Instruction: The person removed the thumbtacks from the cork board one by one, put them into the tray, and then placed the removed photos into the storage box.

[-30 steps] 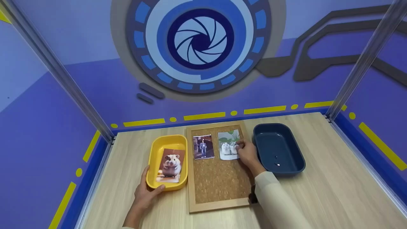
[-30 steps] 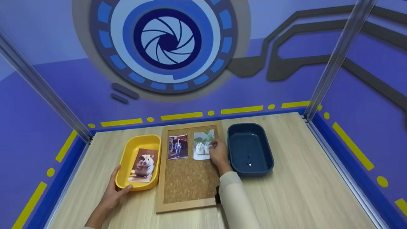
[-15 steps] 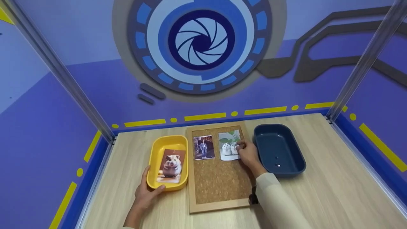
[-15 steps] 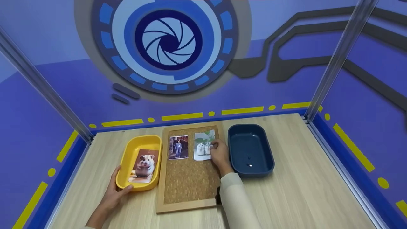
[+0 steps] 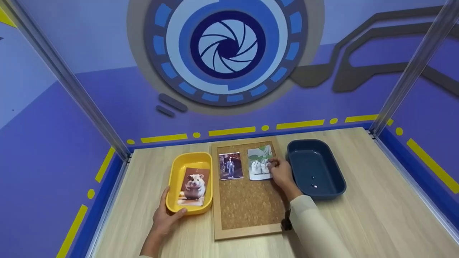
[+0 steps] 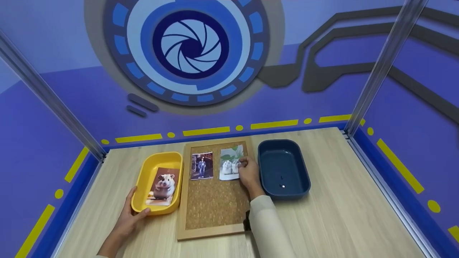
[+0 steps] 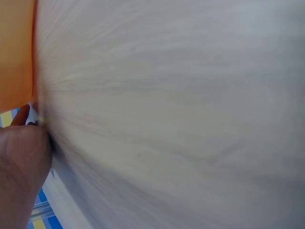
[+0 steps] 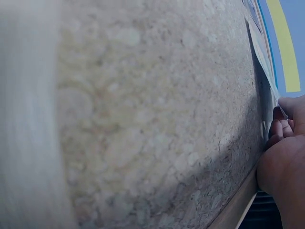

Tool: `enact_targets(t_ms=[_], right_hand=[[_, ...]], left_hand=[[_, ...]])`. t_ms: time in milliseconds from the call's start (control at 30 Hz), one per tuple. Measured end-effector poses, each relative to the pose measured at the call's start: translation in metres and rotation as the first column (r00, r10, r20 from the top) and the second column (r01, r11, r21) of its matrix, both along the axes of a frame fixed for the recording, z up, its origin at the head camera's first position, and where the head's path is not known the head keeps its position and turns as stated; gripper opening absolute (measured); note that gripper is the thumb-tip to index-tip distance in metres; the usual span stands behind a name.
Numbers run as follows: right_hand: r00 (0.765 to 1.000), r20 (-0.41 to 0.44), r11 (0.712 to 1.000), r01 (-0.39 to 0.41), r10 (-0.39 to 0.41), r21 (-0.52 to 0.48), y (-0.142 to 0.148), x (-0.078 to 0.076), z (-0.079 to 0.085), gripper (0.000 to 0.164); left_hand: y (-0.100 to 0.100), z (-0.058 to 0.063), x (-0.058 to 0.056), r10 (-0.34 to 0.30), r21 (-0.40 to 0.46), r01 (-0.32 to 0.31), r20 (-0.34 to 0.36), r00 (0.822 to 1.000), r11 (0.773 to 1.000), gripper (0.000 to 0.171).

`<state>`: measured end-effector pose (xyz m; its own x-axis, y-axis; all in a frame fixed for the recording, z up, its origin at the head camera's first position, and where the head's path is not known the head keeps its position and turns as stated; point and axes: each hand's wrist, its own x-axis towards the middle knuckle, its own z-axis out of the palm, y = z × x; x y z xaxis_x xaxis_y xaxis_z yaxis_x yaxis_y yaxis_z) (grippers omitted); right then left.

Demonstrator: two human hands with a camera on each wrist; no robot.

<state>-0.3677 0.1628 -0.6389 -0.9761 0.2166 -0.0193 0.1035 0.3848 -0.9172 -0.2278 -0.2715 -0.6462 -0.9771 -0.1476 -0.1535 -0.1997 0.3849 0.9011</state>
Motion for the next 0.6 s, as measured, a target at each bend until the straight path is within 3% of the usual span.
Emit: enact_targets(t_ms=[200, 600], right_hand=[[1.0, 0.026, 1.0, 0.001, 0.0, -0.03, 0.0007, 0.0002, -0.0022, 0.019], [1.0, -0.004, 0.998, 0.007, -0.007, -0.06, -0.0014, -0.0006, 0.0006, 0.018]], left_hand=[[0.001, -0.0016, -0.0012, 0.006, -0.011, -0.006, 0.002, 1.0, 1.0, 0.114], [0.0016, 0.0005, -0.0007, 0.02, -0.039, -0.019, 0.03, 0.999, 0.999, 0.117]])
